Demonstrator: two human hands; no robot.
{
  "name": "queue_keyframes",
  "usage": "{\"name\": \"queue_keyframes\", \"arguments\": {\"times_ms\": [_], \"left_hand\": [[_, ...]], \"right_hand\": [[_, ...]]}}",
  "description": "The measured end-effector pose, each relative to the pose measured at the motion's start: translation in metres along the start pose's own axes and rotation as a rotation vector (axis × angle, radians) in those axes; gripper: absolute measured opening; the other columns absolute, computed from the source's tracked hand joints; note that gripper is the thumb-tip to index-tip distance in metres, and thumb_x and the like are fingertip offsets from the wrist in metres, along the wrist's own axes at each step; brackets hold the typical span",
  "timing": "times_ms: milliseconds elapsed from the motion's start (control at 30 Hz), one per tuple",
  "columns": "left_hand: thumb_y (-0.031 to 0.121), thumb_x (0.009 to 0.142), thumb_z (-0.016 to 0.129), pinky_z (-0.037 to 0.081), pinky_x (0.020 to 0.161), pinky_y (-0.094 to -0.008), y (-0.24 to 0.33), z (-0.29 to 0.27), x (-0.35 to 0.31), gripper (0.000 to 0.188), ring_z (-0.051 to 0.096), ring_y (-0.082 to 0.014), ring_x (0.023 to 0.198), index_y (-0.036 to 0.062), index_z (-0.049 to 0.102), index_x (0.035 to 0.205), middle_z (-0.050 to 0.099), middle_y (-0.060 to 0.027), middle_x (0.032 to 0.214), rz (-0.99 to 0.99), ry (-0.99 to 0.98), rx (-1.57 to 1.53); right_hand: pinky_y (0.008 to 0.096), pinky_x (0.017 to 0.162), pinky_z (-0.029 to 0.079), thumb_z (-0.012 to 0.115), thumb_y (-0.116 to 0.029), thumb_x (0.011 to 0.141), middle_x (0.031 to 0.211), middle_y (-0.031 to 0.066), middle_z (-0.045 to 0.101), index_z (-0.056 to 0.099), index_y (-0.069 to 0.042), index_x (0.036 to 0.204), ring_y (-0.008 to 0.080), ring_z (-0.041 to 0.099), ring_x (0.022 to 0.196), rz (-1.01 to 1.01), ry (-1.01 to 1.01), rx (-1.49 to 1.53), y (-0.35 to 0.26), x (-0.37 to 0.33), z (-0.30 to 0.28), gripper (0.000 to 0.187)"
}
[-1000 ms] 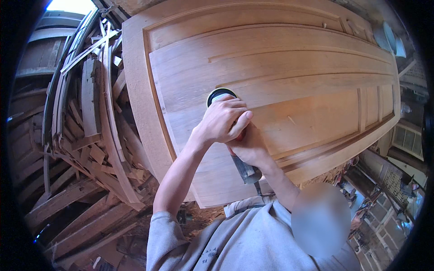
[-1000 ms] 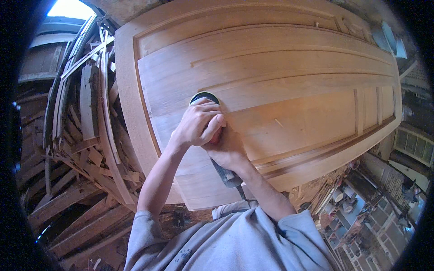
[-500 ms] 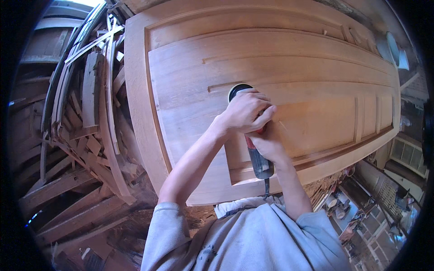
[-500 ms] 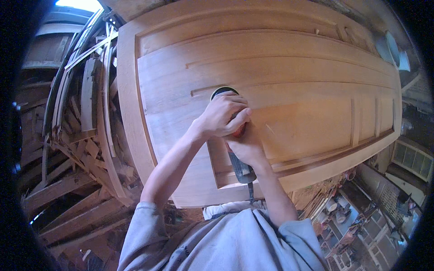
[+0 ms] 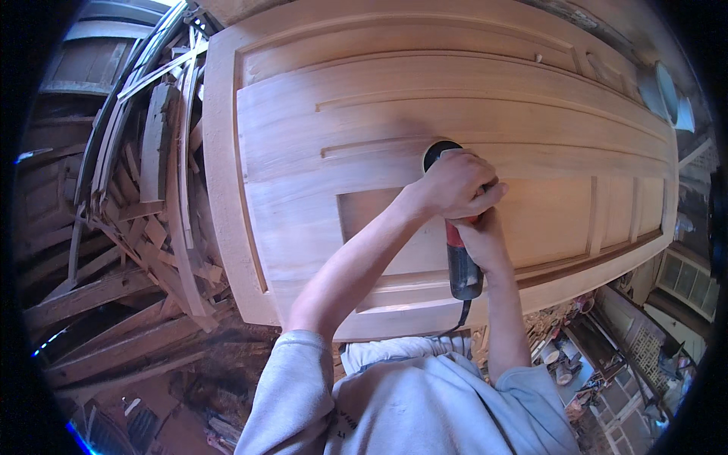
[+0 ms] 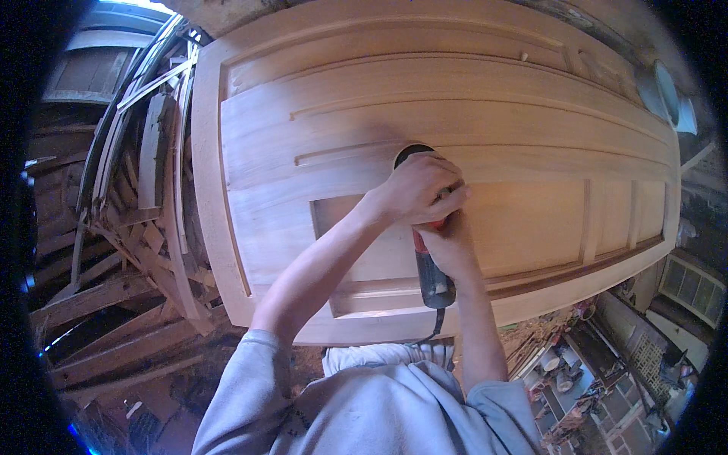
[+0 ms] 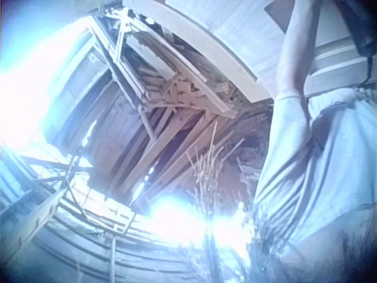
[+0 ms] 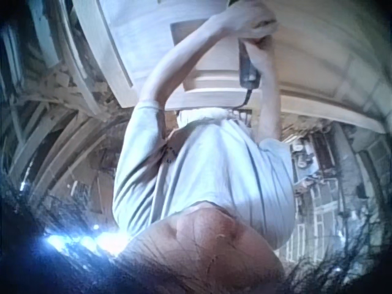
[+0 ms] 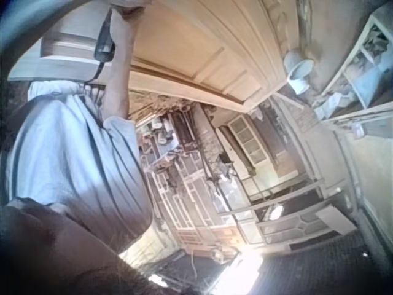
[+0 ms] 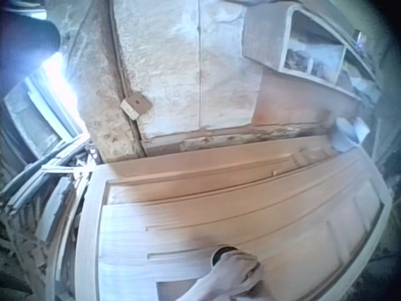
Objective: The person sands the surface and recessed panels of a large wooden door by hand with a block and then using an electric orbital sander.
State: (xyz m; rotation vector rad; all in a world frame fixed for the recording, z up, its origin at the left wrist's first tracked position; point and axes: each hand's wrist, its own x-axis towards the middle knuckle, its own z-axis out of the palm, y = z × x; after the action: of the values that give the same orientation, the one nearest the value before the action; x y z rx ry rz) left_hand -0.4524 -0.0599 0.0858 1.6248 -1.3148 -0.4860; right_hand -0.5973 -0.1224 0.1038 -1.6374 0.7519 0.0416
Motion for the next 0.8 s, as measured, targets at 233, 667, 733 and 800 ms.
{"name": "queue_keyframes", "arguments": {"times_ms": [233, 667, 733, 800], "left_hand": [[0.038, 0.094, 0.059, 0.048, 0.072, -0.0499, 0.014, 0.013, 0.018, 0.042, 0.063, -0.0409, 0.078, 0.0025, 0.065, 0.072, 0.063, -0.0196, 0.072, -0.052, 0.057, 0.036], [0.021, 0.089, 0.063, 0.05, 0.074, -0.0415, -0.012, -0.115, -0.137, 0.026, 0.063, -0.0342, 0.07, -0.0001, 0.069, 0.074, 0.065, -0.0163, 0.071, -0.139, 0.186, -0.002], [0.019, 0.089, 0.062, 0.05, 0.075, -0.0405, -0.015, -0.131, -0.155, 0.027, 0.064, -0.0328, 0.07, -0.0002, 0.07, 0.072, 0.065, -0.0154, 0.071, -0.175, 0.221, 0.012], [0.019, 0.091, 0.062, 0.05, 0.074, -0.0386, -0.013, -0.132, -0.16, 0.029, 0.064, -0.0314, 0.069, 0.0001, 0.069, 0.07, 0.063, -0.016, 0.069, -0.201, 0.252, -0.013]], "right_hand": [[0.0332, 0.098, 0.048, 0.077, -0.02, 0.088, 0.13, 0.0123, 0.06, 0.049, 0.003, 0.136, 0.0194, 0.059, 0.115, 0.125, -0.03, -0.022, -0.002, 0.009, -0.03, 0.06], [0.0452, 0.083, 0.057, 0.08, -0.044, 0.075, 0.101, 0.0223, 0.073, 0.061, -0.003, 0.118, 0.0404, 0.071, 0.099, 0.055, -0.172, -0.314, -0.029, 0.0, 0.157, 0.062], [0.0466, 0.086, 0.056, 0.078, -0.048, 0.076, 0.103, 0.0229, 0.072, 0.06, -0.003, 0.118, 0.0406, 0.07, 0.1, 0.106, -0.263, -0.311, -0.059, -0.002, 0.166, 0.065], [0.0468, 0.09, 0.055, 0.077, -0.048, 0.077, 0.107, 0.0252, 0.071, 0.058, -0.001, 0.121, 0.0399, 0.069, 0.104, 0.131, -0.327, -0.294, -0.068, -0.003, 0.169, 0.067]]}}
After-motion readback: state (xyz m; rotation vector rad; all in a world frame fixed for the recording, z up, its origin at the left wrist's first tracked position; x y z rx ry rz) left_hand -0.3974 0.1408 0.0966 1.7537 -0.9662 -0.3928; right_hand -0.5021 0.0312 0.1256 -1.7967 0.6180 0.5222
